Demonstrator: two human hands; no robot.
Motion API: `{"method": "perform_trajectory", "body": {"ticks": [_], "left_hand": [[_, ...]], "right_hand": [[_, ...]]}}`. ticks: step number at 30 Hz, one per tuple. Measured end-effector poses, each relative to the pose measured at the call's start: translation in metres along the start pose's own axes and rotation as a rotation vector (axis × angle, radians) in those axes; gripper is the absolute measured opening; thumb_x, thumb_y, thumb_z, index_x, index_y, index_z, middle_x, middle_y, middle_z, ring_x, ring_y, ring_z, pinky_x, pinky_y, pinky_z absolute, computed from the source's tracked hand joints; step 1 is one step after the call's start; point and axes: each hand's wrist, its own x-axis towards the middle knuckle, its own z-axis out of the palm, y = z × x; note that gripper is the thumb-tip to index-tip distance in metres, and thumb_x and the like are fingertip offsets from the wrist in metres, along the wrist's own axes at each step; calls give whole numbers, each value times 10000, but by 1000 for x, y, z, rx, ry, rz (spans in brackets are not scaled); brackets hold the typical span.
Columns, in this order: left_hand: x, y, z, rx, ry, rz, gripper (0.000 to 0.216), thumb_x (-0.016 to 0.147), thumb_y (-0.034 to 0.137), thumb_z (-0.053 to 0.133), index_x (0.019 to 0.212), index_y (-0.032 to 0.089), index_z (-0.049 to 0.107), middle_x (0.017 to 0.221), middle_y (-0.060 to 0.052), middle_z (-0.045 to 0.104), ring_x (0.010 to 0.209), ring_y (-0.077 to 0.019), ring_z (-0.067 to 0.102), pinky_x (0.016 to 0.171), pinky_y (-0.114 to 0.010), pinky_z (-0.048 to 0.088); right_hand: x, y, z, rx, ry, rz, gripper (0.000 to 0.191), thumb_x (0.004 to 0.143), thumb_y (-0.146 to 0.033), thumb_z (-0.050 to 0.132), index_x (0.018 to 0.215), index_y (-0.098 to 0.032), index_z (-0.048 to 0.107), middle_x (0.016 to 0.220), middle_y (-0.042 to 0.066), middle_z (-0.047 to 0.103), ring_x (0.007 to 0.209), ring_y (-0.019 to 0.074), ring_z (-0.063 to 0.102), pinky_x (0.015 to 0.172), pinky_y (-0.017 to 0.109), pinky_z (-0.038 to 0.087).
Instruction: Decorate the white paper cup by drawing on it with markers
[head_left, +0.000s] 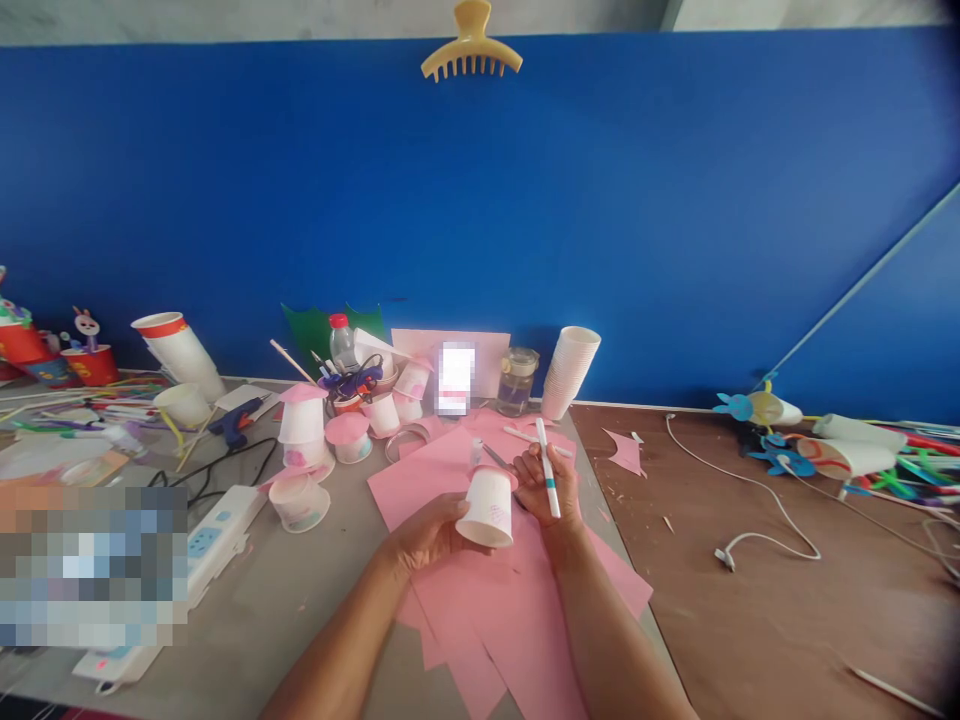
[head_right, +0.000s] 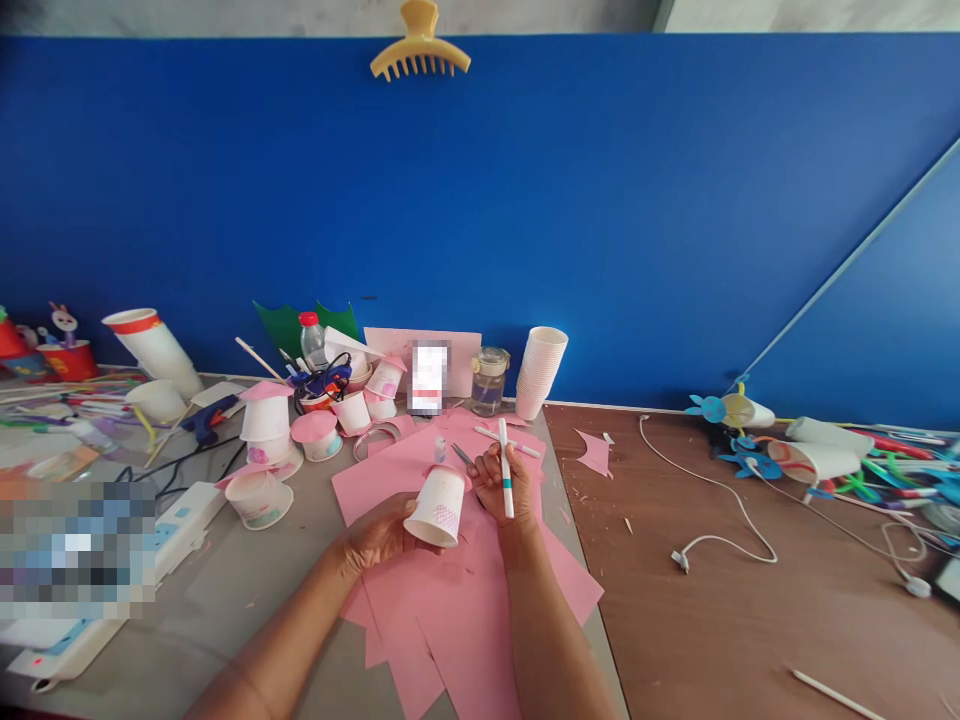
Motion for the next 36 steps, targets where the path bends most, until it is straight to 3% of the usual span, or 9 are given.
{"method": "perform_trajectory", "body": {"ticks": [7, 13, 17, 21, 25, 28, 31, 36], "left_hand": [[-2, 6, -13, 69, -49, 196, 610, 648, 485, 781, 1167, 197, 639, 1029, -106, 707, 1028, -306, 637, 868, -414, 499], [1, 7, -36, 50, 280, 488, 571, 690, 352, 720, 1219, 181, 587, 1141, -96, 675, 1136, -304, 580, 943, -415, 458], [8, 0, -39, 358, 551, 450, 585, 687, 219, 679, 1252, 183, 533, 1225, -101, 637, 1168, -294, 551, 995, -429, 424], [12, -10, -34, 739, 591, 407, 535, 632, 107, 645, 1157, 188, 588, 1195, -121, 642, 1168, -325, 533, 1069, -497, 325], [12, -13, -32, 849, 647, 345, 488, 578, 38, 612, 1030, 218, 632, 1054, -95, 668, 1145, -346, 533, 1135, -567, 115], [10, -12, -34, 866, 680, 323, 438, 585, 46, 601, 979, 232, 636, 998, -68, 655, 1114, -325, 542, 1138, -577, 57], [8, -10, -38, 803, 713, 333, 402, 542, 39, 610, 889, 238, 645, 952, -41, 649, 1091, -306, 546, 1134, -558, 121], [8, -8, -55, 639, 843, 424, 387, 560, 87, 610, 919, 226, 647, 998, -59, 661, 1024, -267, 580, 1014, -458, 365]], "right_hand": [[0, -2, -3, 198, -23, 3, 270, 855, -440, 624, 689, -236, 564, 444, -90, 262, 445, 105, 225, 545, 289, 380], [-3, -5, 0, 231, -30, 39, 279, 812, -443, 690, 689, -222, 573, 451, -88, 297, 460, 94, 266, 555, 279, 389], [-5, -5, 9, 199, -14, 34, 321, 763, -454, 738, 652, -212, 559, 549, -62, 401, 502, 93, 341, 567, 289, 387], [-4, -4, 14, 195, -10, 12, 337, 734, -464, 763, 648, -208, 561, 608, -57, 396, 520, 91, 345, 546, 285, 359], [-2, -2, 13, 158, -31, 21, 343, 733, -496, 760, 660, -214, 577, 551, -74, 309, 497, 90, 307, 534, 276, 347], [-4, 0, 12, 134, -46, 35, 341, 743, -514, 743, 678, -220, 584, 554, -72, 309, 502, 94, 315, 558, 289, 369], [-6, 0, 13, 112, -54, 51, 338, 749, -522, 730, 682, -221, 589, 560, -69, 314, 504, 97, 315, 571, 302, 379], [-8, -2, 16, 110, -69, 37, 317, 753, -505, 729, 679, -224, 604, 562, -66, 323, 497, 96, 291, 557, 298, 354]]}}
